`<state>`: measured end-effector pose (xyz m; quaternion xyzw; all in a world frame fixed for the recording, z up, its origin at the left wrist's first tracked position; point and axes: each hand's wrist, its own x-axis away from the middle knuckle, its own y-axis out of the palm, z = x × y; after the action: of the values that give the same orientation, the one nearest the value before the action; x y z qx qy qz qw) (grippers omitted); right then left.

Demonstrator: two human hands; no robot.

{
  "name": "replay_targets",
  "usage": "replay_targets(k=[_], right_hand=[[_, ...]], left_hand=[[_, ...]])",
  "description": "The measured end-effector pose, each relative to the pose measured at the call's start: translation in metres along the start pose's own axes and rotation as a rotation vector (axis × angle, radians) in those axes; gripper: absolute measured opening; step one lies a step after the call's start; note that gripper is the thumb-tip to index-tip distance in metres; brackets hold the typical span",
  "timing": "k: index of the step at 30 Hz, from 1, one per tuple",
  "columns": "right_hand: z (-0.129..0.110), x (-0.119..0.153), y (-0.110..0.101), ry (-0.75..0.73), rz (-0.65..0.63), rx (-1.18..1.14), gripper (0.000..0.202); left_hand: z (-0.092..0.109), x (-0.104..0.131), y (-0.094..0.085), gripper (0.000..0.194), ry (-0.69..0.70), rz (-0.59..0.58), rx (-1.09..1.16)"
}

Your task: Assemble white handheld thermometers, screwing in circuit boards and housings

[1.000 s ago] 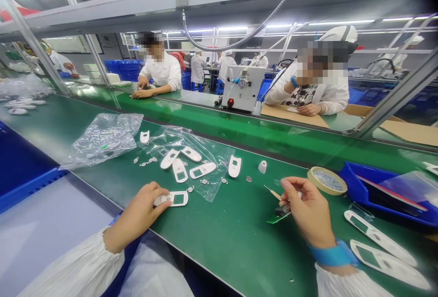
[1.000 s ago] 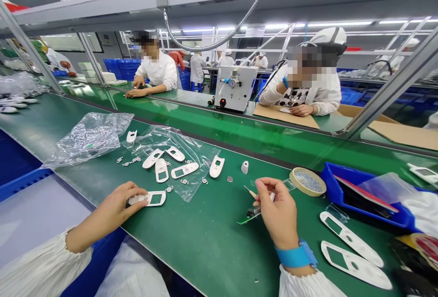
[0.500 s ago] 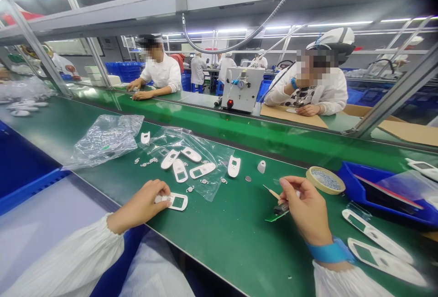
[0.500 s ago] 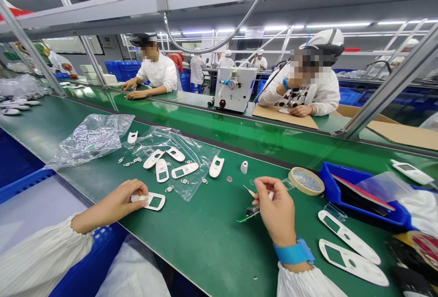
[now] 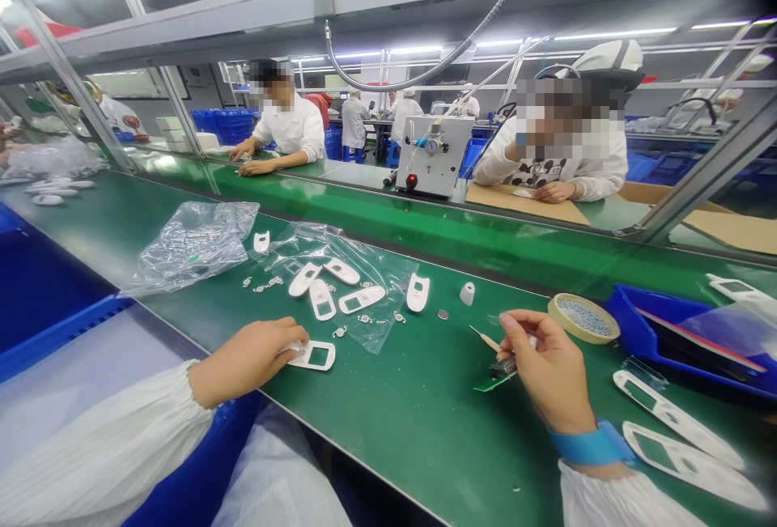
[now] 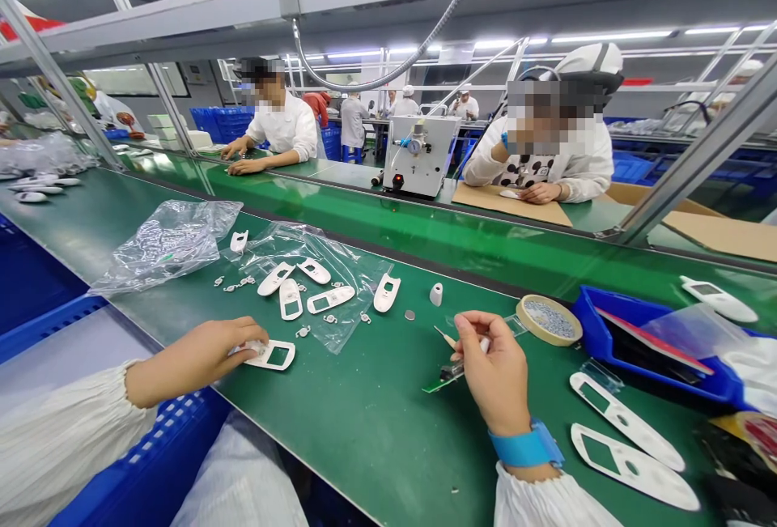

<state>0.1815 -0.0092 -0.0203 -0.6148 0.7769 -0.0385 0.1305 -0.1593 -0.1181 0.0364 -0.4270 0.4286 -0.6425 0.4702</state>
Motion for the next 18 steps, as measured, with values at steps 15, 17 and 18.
replay_targets(k=[15, 17, 18], right_hand=[[-0.004, 0.001, -0.001, -0.009, -0.006, 0.018, 0.036], [-0.003, 0.001, -0.001, 0.001, -0.012, 0.021, 0.036], [-0.003, 0.001, -0.001, 0.006, -0.013, 0.021, 0.036]], left_hand=[[0.006, -0.011, -0.008, 0.027, 0.134, -0.132, -0.091], [0.005, -0.011, -0.008, 0.026, 0.145, -0.138, -0.121], [0.004, -0.011, -0.008, 0.025, 0.153, -0.139, -0.138]])
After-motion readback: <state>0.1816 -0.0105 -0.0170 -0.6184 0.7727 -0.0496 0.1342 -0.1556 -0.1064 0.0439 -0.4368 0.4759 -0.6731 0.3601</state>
